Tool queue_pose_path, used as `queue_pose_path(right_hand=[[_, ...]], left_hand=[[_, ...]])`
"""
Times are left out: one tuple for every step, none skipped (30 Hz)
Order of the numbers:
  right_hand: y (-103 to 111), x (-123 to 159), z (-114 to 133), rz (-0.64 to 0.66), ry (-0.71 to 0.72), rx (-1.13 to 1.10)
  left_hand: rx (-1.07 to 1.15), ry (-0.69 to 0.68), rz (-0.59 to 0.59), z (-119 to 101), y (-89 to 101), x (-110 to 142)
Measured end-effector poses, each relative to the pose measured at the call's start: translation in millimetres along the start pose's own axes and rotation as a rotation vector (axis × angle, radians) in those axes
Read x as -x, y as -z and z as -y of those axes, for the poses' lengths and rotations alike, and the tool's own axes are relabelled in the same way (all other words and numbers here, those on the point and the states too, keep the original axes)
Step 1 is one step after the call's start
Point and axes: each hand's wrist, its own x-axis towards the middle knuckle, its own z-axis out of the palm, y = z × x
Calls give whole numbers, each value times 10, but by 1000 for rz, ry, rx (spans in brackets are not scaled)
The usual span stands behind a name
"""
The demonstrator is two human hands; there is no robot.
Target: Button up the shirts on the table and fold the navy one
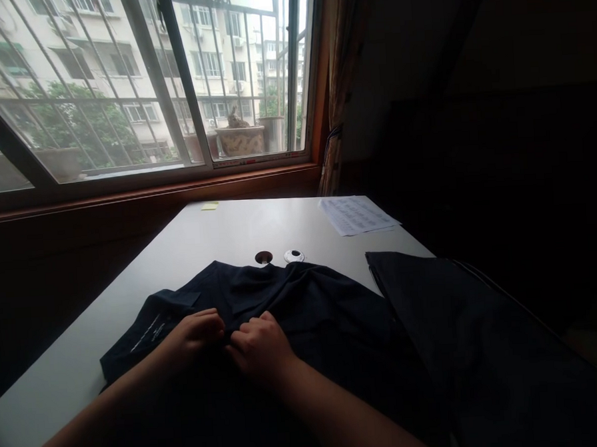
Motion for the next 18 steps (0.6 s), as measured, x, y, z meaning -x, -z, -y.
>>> queue_pose_path(right_hand=[[-2, 1, -3, -1, 10, -2], [-7, 4, -7, -6, 20, -6], [-14, 7, -11, -11, 31, -8], [-23, 11, -14, -16, 44, -9], [-30, 15, -17, -21, 57, -9], [-36, 17, -18, -26, 69, -8], [-38, 18, -18, -29, 80, -8], [-38, 18, -17, -32, 90, -6], [-35, 16, -15, -35, 98, -4], [-31, 13, -13, -39, 106, -2], [-26, 10, -11, -43, 113, 0], [-23, 7, -10, -46, 122, 2], [-21, 4, -11, -51, 130, 3], [-21, 2, -13, -59, 138, 3], [-22, 1, -15, -67, 146, 3], [-22, 1, -19, -75, 155, 3], [-21, 2, -22, -81, 162, 3], [-19, 3, -25, -84, 169, 3]], left_hand=[[5, 10, 4, -2, 0, -1], [11, 20, 8, -3, 0, -2], [19, 29, 11, -4, 0, -4], [27, 39, 14, -3, 1, -6], [33, 48, 16, -1, 3, -9], [36, 55, 18, 2, 7, -12], [38, 59, 17, 6, 12, -15], [41, 63, 17, 12, 18, -18], [46, 67, 18, 18, 26, -19], [54, 74, 22, 25, 34, -20], [66, 82, 28, 32, 42, -20], [84, 93, 36, 39, 49, -18], [107, 106, 45, 46, 56, -16], [134, 118, 54, 52, 62, -12], [166, 133, 64, 59, 67, -8], [204, 152, 74, 66, 71, -4], [246, 174, 86, 72, 76, 0], [289, 200, 104, 77, 80, 4]])
